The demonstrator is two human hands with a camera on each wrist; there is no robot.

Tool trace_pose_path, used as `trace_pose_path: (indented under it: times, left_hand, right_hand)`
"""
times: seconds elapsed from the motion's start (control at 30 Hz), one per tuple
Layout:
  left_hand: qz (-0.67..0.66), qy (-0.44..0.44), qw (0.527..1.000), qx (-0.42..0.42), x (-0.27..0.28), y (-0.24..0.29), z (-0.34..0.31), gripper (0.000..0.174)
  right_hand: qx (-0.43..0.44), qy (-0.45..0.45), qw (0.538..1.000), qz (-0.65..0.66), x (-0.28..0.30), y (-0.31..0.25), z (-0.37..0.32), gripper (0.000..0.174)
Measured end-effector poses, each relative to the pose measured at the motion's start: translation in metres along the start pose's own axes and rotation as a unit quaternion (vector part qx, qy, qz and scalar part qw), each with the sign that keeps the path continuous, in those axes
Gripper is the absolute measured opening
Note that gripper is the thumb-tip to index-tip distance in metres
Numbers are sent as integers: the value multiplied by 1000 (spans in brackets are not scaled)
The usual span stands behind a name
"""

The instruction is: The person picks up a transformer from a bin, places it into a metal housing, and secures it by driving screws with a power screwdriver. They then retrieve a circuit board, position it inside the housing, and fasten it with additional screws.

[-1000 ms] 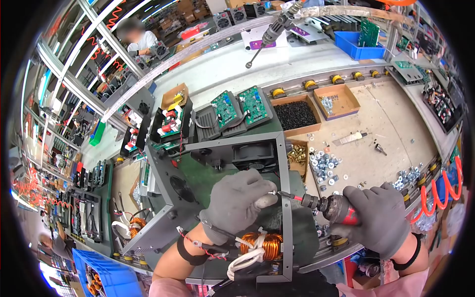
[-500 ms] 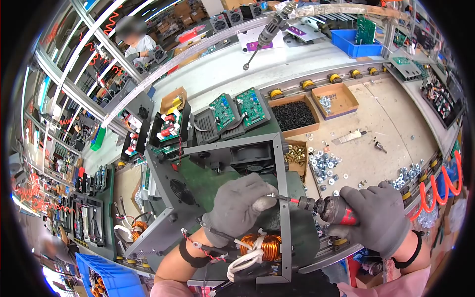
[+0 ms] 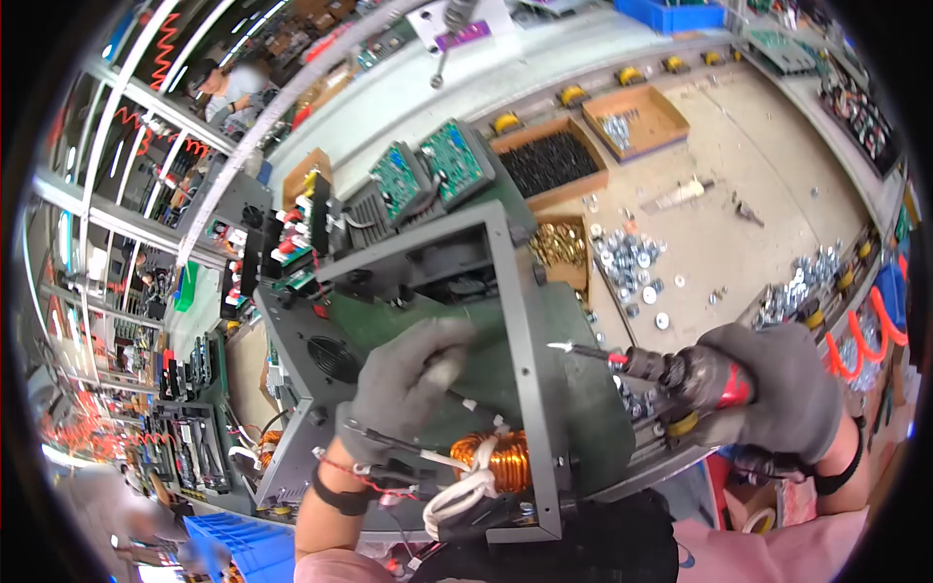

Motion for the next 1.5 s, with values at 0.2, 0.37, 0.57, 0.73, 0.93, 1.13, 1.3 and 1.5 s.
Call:
trace_pose_path:
  times: [0.2, 0.37, 0.57, 0.73, 0.93, 1.13, 1.3, 1.5]
  left_hand:
    - [10, -209, 978, -22, -48, -3, -43, 50]
    - [88, -124, 988, -17, -62, 5, -44, 42]
    - [83, -118, 989, -13, -61, 10, -49, 42]
    - [82, -118, 990, -9, -61, 10, -53, 41]
    - [79, -121, 989, -8, -62, 10, -54, 41]
    - [77, -123, 989, -4, -63, 11, -57, 41]
    - [77, -126, 989, -6, -65, 12, -57, 41]
    - [79, -128, 989, -5, -64, 12, -55, 41]
  right_hand:
    - [-72, -192, 978, 38, -36, 47, -35, 68]
    - [-86, -293, 952, 25, -65, 55, -43, 68]
    - [-41, -348, 936, -23, -81, 55, -43, 67]
    - [-43, -373, 926, -31, -84, 56, -41, 70]
    - [-9, -343, 939, -37, -83, 54, -42, 75]
    - [-6, -337, 940, -41, -79, 55, -41, 73]
    - [-2, -330, 944, -30, -79, 55, -41, 73]
    - [-13, -337, 940, -42, -79, 55, -41, 72]
Point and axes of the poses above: each hand's wrist, its own z-axis towards the middle knuckle, its own x-axis out of the back of the hand, y = z × x, the point moved 9 cm from there along z, towards the middle knuckle, and after that the axes turned 8 degrees about z, right-handed, at the moved point
